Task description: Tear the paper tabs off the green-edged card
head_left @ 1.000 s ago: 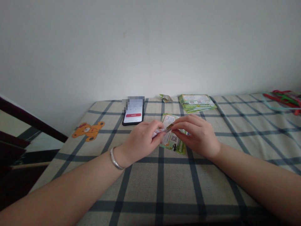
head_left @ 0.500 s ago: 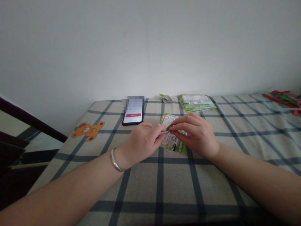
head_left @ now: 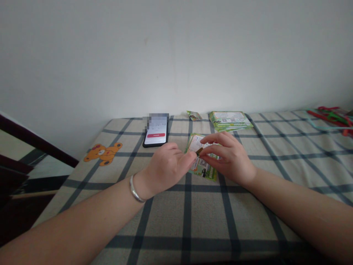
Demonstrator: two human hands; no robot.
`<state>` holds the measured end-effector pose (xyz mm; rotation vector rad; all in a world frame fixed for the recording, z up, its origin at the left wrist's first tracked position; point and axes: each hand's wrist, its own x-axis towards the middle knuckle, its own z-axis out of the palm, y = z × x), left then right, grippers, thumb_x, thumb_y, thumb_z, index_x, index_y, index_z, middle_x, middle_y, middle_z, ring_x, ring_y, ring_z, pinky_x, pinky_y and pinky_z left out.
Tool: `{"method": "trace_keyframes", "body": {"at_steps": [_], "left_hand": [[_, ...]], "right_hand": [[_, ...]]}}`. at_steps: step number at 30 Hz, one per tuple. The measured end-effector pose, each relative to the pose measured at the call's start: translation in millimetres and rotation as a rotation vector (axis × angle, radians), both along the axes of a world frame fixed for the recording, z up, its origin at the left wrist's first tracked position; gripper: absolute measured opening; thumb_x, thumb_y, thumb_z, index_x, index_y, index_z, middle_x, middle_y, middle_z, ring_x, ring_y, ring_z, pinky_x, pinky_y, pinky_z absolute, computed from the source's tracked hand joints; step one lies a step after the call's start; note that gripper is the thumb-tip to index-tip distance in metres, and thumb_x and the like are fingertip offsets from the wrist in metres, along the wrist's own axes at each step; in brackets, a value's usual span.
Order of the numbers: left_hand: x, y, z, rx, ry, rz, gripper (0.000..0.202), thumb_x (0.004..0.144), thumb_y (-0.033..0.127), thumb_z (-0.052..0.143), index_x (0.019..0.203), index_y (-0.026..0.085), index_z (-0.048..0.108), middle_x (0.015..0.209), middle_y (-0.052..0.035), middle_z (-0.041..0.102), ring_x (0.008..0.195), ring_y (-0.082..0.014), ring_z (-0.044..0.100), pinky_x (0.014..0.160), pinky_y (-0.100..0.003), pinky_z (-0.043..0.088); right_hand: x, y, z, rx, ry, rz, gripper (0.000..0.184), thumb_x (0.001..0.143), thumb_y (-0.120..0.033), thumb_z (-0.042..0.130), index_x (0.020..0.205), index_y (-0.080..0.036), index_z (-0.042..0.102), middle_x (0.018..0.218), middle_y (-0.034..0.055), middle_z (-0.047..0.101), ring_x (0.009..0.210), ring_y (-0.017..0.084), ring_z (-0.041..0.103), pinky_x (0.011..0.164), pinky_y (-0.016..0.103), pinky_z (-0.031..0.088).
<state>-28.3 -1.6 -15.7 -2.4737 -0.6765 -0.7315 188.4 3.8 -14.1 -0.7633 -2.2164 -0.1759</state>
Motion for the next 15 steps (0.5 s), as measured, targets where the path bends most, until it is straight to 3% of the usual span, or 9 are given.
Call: {"method": "trace_keyframes", "body": {"at_steps": [15], "left_hand": [[0.1,-2.2,1.4,-0.071,0.024,0.066,0.015,0.092,0.018,0.049,0.079,0.017,0.057,0.057,0.0037,0.058,0.054,-0.0124,0.055,0.063,-0.030,0.040]], "right_hand": [[0.7,1.6,-0.5,0.066,-0.103,-0.005,0.006,0.087,-0.024,0.061,0.084,-0.022,0.066,0.106,0.0047,0.068,0.089,0.019,0.058,0.078,0.035,0.045]]}}
